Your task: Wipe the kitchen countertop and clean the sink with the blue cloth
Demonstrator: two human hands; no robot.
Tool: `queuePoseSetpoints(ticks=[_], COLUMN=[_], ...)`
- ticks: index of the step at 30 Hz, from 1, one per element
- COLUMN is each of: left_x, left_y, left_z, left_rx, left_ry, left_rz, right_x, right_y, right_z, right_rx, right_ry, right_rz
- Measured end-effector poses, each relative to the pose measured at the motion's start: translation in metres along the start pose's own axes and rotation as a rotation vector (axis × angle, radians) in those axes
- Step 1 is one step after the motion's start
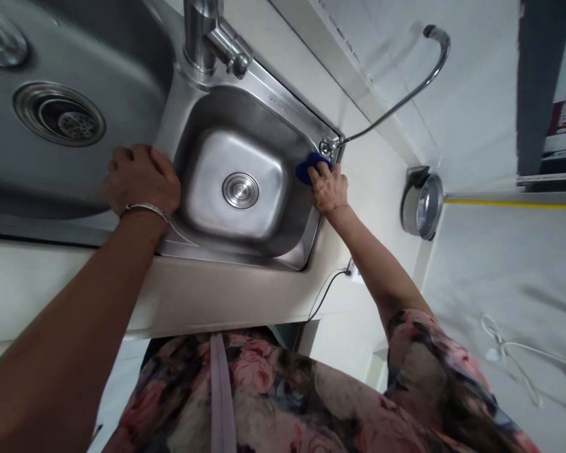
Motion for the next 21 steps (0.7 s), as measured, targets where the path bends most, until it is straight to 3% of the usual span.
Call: queuePoseSetpoints(ticks=[6, 11, 17, 21], left_x=[-0.001, -0.002, -0.003, -0.004], left_y=[0.002, 0.003, 0.002, 0.004], left_z=[0.000, 0.000, -0.002, -0.003], left_rx=[-0.004, -0.002, -0.013, -0.011], left_ry=[-0.009, 0.012, 0.005, 0.026], left_rz=[-0.029, -0.059, -0.051, -0.054], right_x=[0.047, 0.090, 0.103, 0.087], right_y=[-0.056, -0.081, -0.072, -0.083], right_z=[-0.071, -0.094, -0.107, -0.098], right_rx=[0.287, 0.480, 0.490, 0.446], right_ry=[0.113, 0.062, 0.067, 0.121], right_rz=[-0.015, 0.122, 0.596, 0.332])
Point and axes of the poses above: each hand's wrist, its own z-axis towards the middle knuckle, its own y-axis out of the back of the hand, x = y × z, the point moved 5 cm from there along z, towards the middle knuckle, and after that the axes turned 8 degrees about -y, right-handed, at the moved point
